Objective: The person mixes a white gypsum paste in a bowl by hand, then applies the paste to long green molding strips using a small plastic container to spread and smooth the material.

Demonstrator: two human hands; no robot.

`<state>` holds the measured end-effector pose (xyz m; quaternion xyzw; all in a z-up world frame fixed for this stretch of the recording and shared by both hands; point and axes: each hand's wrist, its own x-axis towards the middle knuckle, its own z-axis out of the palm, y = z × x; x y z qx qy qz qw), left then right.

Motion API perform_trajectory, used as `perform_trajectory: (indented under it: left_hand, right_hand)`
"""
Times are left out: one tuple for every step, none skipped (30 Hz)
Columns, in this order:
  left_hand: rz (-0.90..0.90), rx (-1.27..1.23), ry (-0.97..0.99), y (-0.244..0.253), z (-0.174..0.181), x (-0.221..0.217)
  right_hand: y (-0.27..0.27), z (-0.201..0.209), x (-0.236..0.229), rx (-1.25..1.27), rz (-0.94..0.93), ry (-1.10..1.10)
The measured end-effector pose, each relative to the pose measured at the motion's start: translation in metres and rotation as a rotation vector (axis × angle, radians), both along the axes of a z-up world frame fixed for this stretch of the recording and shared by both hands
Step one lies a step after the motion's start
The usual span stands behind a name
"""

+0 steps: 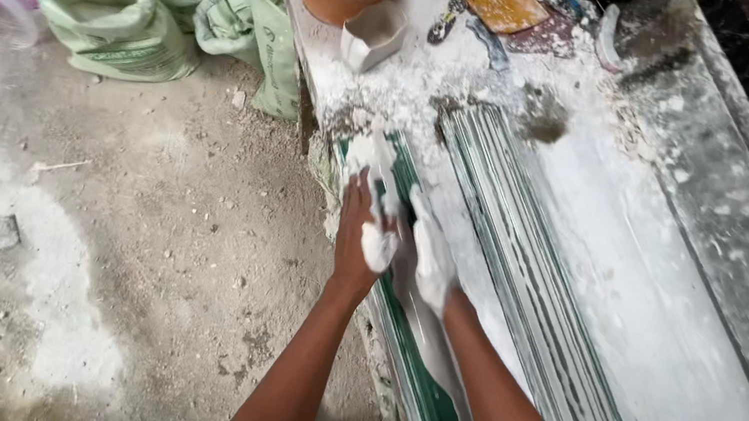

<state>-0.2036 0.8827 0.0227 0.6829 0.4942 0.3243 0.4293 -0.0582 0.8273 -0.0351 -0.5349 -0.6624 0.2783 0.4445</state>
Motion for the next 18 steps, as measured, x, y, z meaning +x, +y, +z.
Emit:
perform_trajectory:
  left_hand:
    - [-0.025,-0.012,0.135,0.024,-0.009,0.011]
    - [-0.049,-0.026,0.271,0.044,-0.019,0.021]
    - [-0.054,-0.038,0.275,0.055,-0.025,0.026]
    - [-0.097,0.006,0.384,0.064,-0.029,0.031]
    - [-0.141,0.050,0.493,0.072,-0.033,0.036]
    - [-0.150,0.038,0.496,0.080,-0.035,0.039]
    - [-0.131,0.009,0.460,0.085,-0.037,0.041]
    - [-0.106,-0.012,0.421,0.094,-0.037,0.045]
    - [-0.109,-0.014,0.422,0.098,-0.042,0.048]
    - [-0.081,0.008,0.437,0.096,-0.046,0.050]
    - [-0.053,0.030,0.451,0.091,-0.049,0.052]
    - [-0.057,0.025,0.454,0.088,-0.050,0.052]
    - [-0.054,0.025,0.473,0.082,-0.049,0.051]
    - [-0.047,0.034,0.491,0.080,-0.046,0.050]
    - [-0.045,0.037,0.493,0.071,-0.046,0.049]
    - [-0.046,0.049,0.497,0.061,-0.045,0.048]
    - [-0.046,0.061,0.500,0.050,-0.043,0.047]
    - [-0.047,0.070,0.502,0.031,-0.037,0.045]
  right_hand:
    - [0.033,0.000,0.000,0.189,-0.155,-0.314]
    - [0.062,-0.001,-0.001,0.376,-0.303,-0.628]
    - [0.082,-0.001,0.002,0.362,-0.304,-0.627]
    - [0.102,0.000,0.005,0.249,-0.247,-0.573]
    - [0.119,0.002,0.009,0.138,-0.190,-0.517]
    - [0.128,0.001,0.010,0.123,-0.192,-0.514]
    - [0.134,0.001,0.011,-0.039,-0.109,-0.423]
    - [0.145,0.003,0.014,-0.189,-0.024,-0.333]
    - [0.148,0.006,0.012,-0.192,-0.026,-0.332]
    - [0.145,0.010,0.011,-0.218,-0.015,-0.354]
    - [0.139,0.014,0.009,-0.244,-0.004,-0.376]
    - [0.139,0.014,0.009,-0.251,-0.005,-0.373]
    - [0.138,0.015,0.009,-0.215,0.015,-0.400]
    - [0.139,0.018,0.009,-0.170,0.036,-0.429]
    - [0.130,0.015,0.012,-0.166,0.035,-0.427]
    - [0.119,0.012,0.014,-0.160,0.036,-0.443]
    - [0.106,0.010,0.017,-0.154,0.037,-0.459]
    - [0.093,0.003,0.010,-0.147,0.033,-0.457]
